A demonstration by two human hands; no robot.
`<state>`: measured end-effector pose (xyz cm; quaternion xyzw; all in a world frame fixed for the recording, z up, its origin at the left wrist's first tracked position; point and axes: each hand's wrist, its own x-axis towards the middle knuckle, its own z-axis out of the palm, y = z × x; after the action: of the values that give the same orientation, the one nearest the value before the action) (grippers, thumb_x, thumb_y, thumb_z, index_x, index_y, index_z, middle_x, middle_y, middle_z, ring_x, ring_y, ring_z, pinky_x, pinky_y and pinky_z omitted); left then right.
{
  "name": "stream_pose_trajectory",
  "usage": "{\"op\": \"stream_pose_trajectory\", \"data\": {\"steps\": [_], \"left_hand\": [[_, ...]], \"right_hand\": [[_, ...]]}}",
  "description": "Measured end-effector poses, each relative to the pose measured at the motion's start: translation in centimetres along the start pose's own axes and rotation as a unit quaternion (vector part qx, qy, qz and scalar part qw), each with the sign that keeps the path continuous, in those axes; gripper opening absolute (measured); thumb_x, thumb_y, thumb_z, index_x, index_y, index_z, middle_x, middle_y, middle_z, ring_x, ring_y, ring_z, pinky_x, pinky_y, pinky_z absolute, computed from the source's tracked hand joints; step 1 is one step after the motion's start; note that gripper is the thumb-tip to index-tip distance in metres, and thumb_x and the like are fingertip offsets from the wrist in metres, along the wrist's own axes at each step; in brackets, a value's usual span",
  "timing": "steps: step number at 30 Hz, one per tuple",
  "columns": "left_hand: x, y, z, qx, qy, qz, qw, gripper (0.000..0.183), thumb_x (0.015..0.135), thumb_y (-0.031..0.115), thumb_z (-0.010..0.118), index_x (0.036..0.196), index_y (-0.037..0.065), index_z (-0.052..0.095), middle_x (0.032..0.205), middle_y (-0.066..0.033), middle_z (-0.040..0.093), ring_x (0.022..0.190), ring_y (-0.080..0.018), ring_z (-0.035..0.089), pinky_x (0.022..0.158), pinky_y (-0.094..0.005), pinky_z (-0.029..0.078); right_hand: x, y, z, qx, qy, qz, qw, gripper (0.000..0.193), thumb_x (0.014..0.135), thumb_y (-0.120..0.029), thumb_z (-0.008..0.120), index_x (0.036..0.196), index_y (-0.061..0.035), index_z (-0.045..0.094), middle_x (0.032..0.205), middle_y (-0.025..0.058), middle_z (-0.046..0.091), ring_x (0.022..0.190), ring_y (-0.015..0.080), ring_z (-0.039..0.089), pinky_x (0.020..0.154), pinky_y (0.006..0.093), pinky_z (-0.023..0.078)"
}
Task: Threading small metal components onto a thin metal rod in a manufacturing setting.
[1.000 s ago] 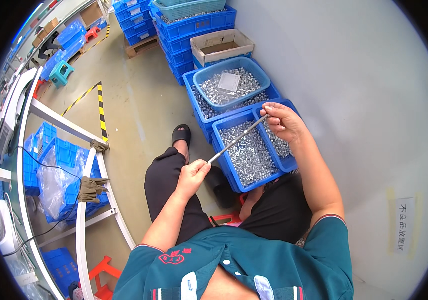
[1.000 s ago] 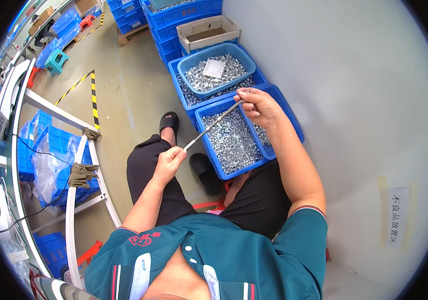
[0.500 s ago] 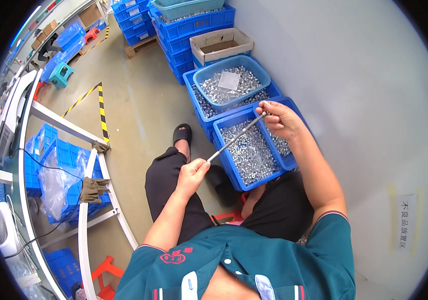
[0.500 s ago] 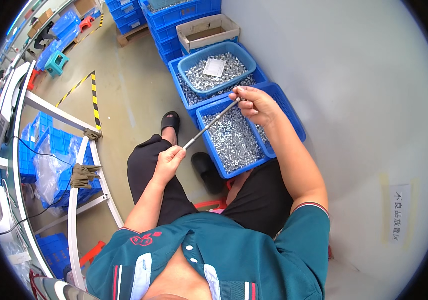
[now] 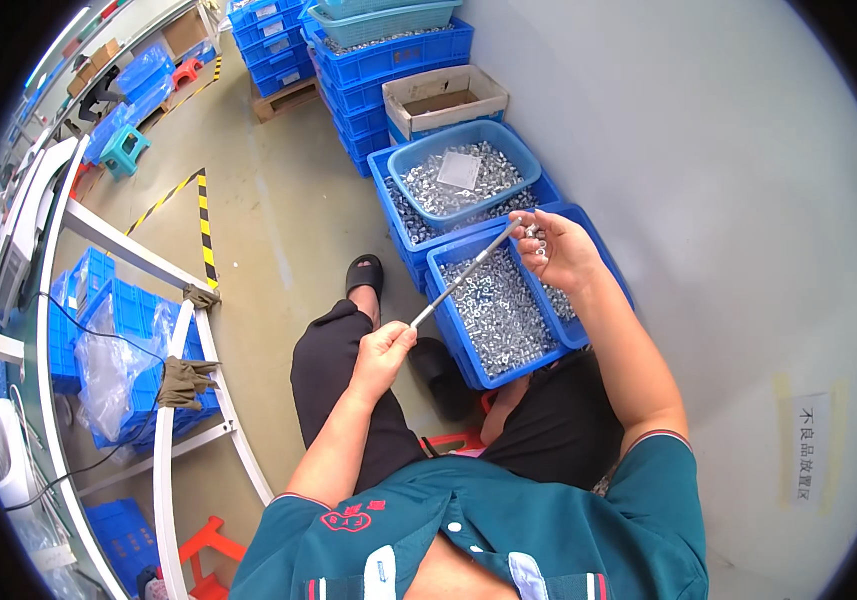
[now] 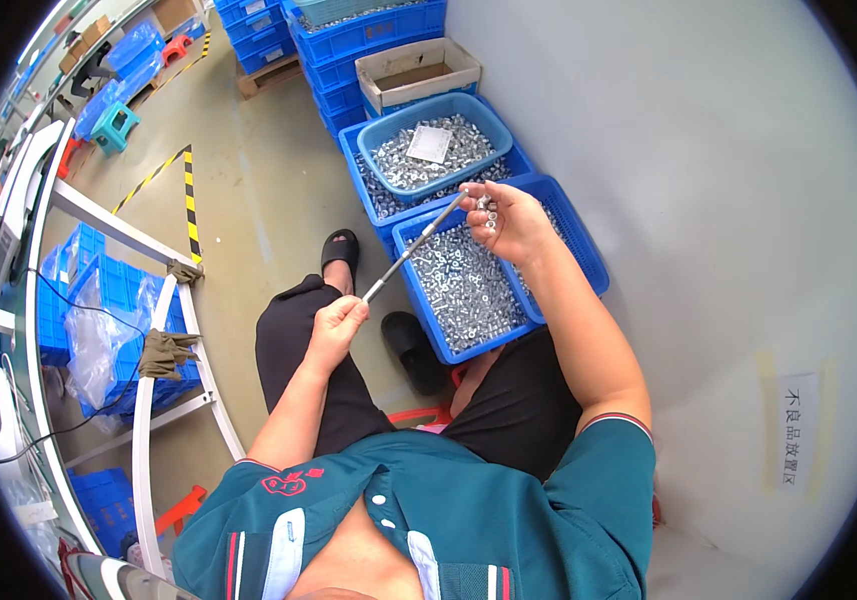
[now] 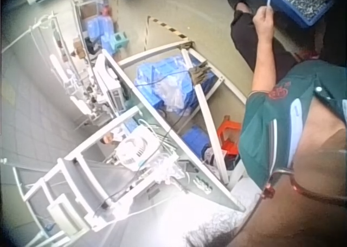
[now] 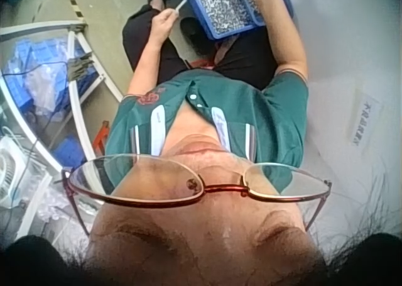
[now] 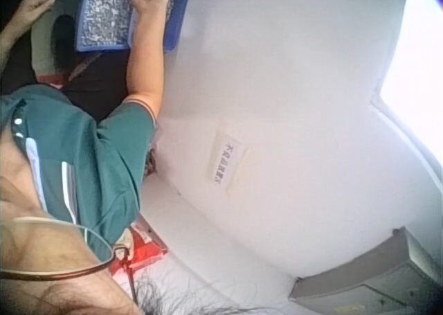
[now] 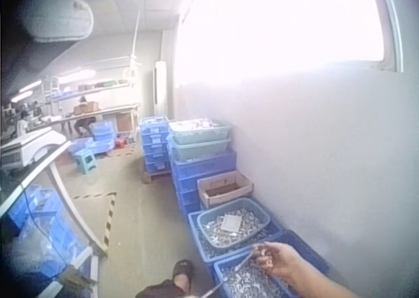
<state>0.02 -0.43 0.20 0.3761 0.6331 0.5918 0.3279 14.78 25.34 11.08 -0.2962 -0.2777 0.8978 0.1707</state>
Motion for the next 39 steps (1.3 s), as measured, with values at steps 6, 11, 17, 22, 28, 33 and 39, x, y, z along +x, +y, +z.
{"op": "stream_pose_trajectory", "data": {"steps": [6, 11, 17, 22, 28, 33, 39], "left_hand": [[0.0, 0.3, 0.1, 0.001, -0.006, -0.01, 1.0, 0.021, 0.089, 0.019, 0.056, 0.077, 0.001, 0.059, 0.063, 0.0061, 0.046, 0.058, -0.0021, 0.038, 0.052, -0.0189, 0.03], [-0.1, 0.0, 0.0, 0.011, -0.01, -0.01, 1.0, 0.021, 0.089, 0.018, 0.056, 0.077, 0.001, 0.058, 0.065, 0.0056, 0.048, 0.06, -0.0022, 0.039, 0.053, -0.0187, 0.032], [0.0, -0.2, -0.1, 0.001, -0.002, -0.009, 1.0, 0.02, 0.089, 0.017, 0.057, 0.078, 0.001, 0.058, 0.065, 0.0053, 0.049, 0.061, -0.0023, 0.041, 0.054, -0.0188, 0.034], [-0.1, -0.1, 0.1, 0.053, -0.008, -0.014, 0.998, 0.018, 0.088, 0.015, 0.057, 0.078, 0.0, 0.058, 0.063, 0.0053, 0.048, 0.059, -0.0024, 0.04, 0.052, -0.0194, 0.033], [-0.1, 0.2, 0.1, 0.065, 0.003, -0.007, 0.998, 0.018, 0.088, 0.015, 0.057, 0.078, 0.0, 0.058, 0.061, 0.005, 0.047, 0.057, -0.0027, 0.039, 0.05, -0.0201, 0.033], [-0.1, 0.2, 0.2, 0.069, 0.007, 0.0, 0.998, 0.018, 0.088, 0.014, 0.058, 0.078, 0.0, 0.058, 0.06, 0.0047, 0.047, 0.057, -0.0027, 0.039, 0.05, -0.0204, 0.033], [0.0, 0.2, 0.2, 0.075, 0.01, 0.007, 0.997, 0.018, 0.088, 0.014, 0.058, 0.078, 0.0, 0.058, 0.06, 0.0043, 0.047, 0.056, -0.0028, 0.039, 0.05, -0.0208, 0.034]], "right_hand": [[0.4, -0.3, -2.0, -0.028, -0.065, 0.002, 0.997, 0.022, 0.092, -0.021, 0.048, 0.099, -0.0001, 0.053, 0.076, 0.0048, 0.052, 0.053, 0.0064, 0.042, 0.039, 0.0169, 0.031], [0.7, -0.5, -2.6, -0.001, -0.124, 0.009, 0.992, 0.018, 0.091, -0.02, 0.05, 0.094, -0.0024, 0.052, 0.076, 0.0065, 0.053, 0.053, 0.0066, 0.042, 0.038, 0.0172, 0.031], [0.5, -0.4, -1.4, -0.007, 0.003, -0.029, 1.0, 0.015, 0.091, -0.014, 0.048, 0.096, -0.0009, 0.051, 0.09, 0.0142, 0.057, 0.053, 0.0063, 0.042, 0.04, 0.0158, 0.032], [0.4, -0.7, -1.4, 0.057, -0.035, -0.044, 0.997, 0.017, 0.089, -0.012, 0.049, 0.1, 0.0015, 0.052, 0.104, 0.0198, 0.056, 0.053, 0.0049, 0.042, 0.04, 0.0157, 0.034], [0.5, -0.5, -1.6, 0.074, -0.086, -0.017, 0.993, 0.017, 0.089, -0.011, 0.051, 0.101, 0.0004, 0.053, 0.102, 0.0155, 0.057, 0.05, 0.0045, 0.041, 0.038, 0.0157, 0.034], [0.4, -0.5, -1.5, 0.059, -0.113, -0.032, 0.991, 0.017, 0.09, -0.011, 0.049, 0.1, 0.0013, 0.054, 0.105, 0.0181, 0.057, 0.052, 0.0032, 0.041, 0.039, 0.0151, 0.035], [0.5, -0.2, -1.2, 0.019, -0.103, -0.044, 0.994, 0.018, 0.091, -0.013, 0.048, 0.1, 0.0012, 0.054, 0.109, 0.0204, 0.055, 0.053, 0.0031, 0.042, 0.041, 0.0148, 0.035]]}}
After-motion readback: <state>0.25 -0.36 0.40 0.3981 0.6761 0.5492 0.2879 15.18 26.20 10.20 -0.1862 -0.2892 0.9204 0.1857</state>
